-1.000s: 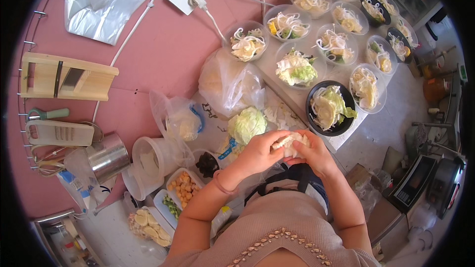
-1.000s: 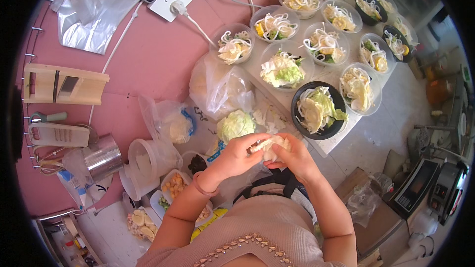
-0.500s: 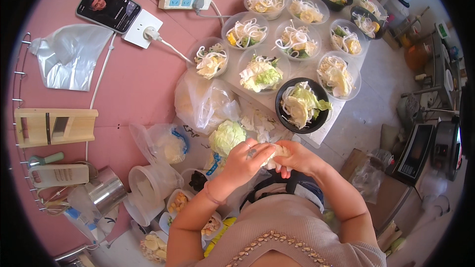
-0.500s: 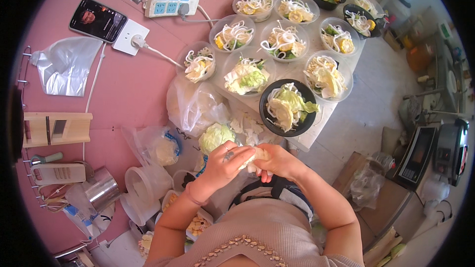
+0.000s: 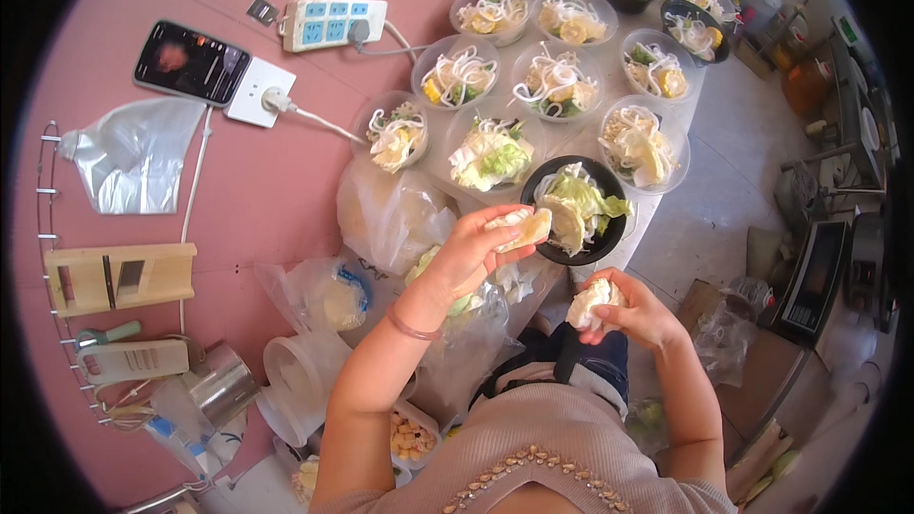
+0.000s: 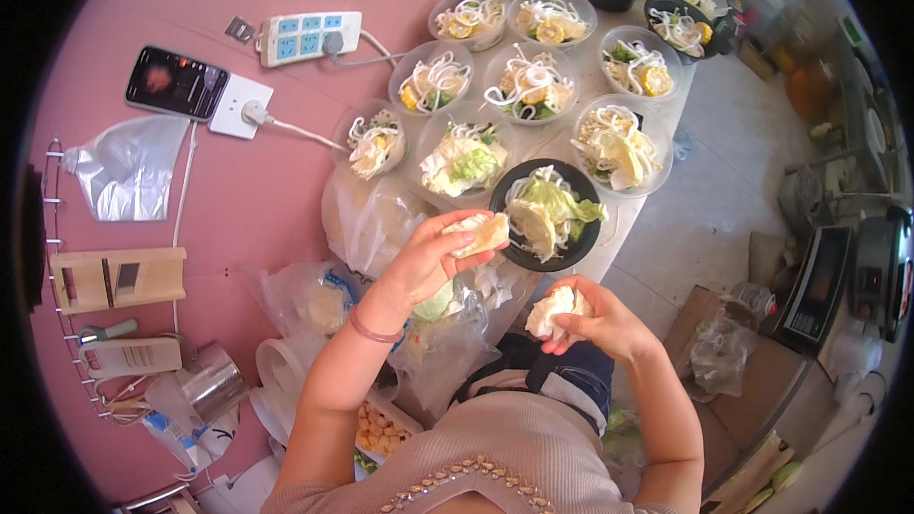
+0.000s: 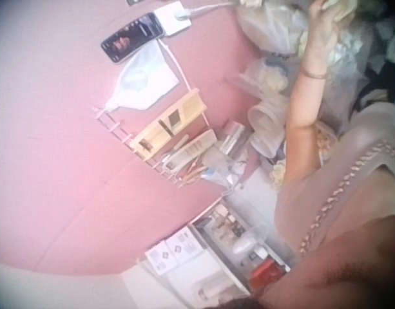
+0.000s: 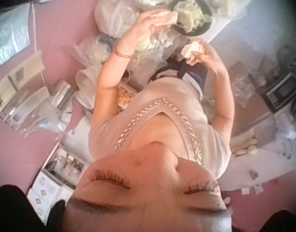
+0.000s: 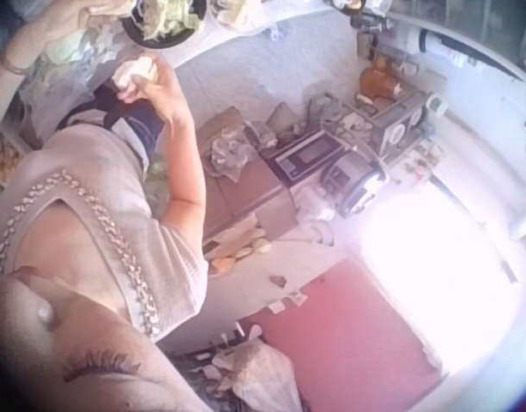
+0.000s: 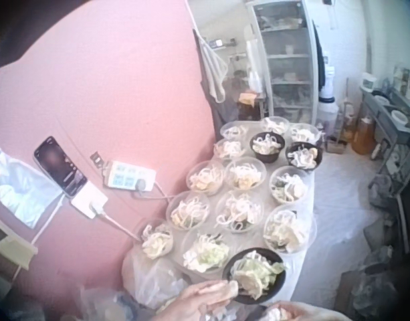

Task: The person portions white noodles from a large bowl into multiple small bowls arranged on a table, then tears cabbage leaves and places them on top of the noodles in each bowl. The workspace includes various containers of ingredients and a smartphone mounted on the wall.

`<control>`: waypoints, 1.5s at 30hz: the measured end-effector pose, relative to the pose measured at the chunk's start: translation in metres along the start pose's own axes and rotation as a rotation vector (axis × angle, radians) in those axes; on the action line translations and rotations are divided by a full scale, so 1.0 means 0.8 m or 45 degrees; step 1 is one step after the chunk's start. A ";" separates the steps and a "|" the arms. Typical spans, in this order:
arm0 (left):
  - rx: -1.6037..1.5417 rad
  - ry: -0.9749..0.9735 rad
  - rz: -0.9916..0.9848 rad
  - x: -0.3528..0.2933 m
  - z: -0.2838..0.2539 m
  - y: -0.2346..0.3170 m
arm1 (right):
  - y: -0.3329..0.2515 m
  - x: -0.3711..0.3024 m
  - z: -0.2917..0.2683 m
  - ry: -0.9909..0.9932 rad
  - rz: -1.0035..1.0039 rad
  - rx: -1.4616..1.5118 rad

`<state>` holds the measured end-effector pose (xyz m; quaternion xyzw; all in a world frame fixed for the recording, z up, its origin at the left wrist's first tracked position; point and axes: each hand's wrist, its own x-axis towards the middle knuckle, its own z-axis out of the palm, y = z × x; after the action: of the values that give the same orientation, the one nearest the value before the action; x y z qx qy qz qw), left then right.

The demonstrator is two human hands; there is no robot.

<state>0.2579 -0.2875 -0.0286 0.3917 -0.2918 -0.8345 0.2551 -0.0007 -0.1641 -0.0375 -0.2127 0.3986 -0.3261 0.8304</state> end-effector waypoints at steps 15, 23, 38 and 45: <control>0.533 -0.130 0.333 0.061 0.034 0.002 | 0.024 0.045 0.032 0.410 -0.546 0.265; 0.733 0.410 0.438 -0.074 0.014 -0.109 | 0.062 0.086 0.082 0.399 -0.470 -0.242; 1.288 1.203 0.344 -0.130 -0.231 -0.216 | 0.234 -0.040 -0.179 1.074 0.099 -0.068; 1.437 1.044 0.135 -0.114 -0.215 -0.169 | 0.330 -0.296 -0.402 2.080 -0.024 -1.144</control>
<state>0.4210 -0.1829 -0.1653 0.7330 -0.5796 -0.3264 0.1426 -0.2714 0.1583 -0.2659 -0.2220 0.9462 -0.1963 0.1297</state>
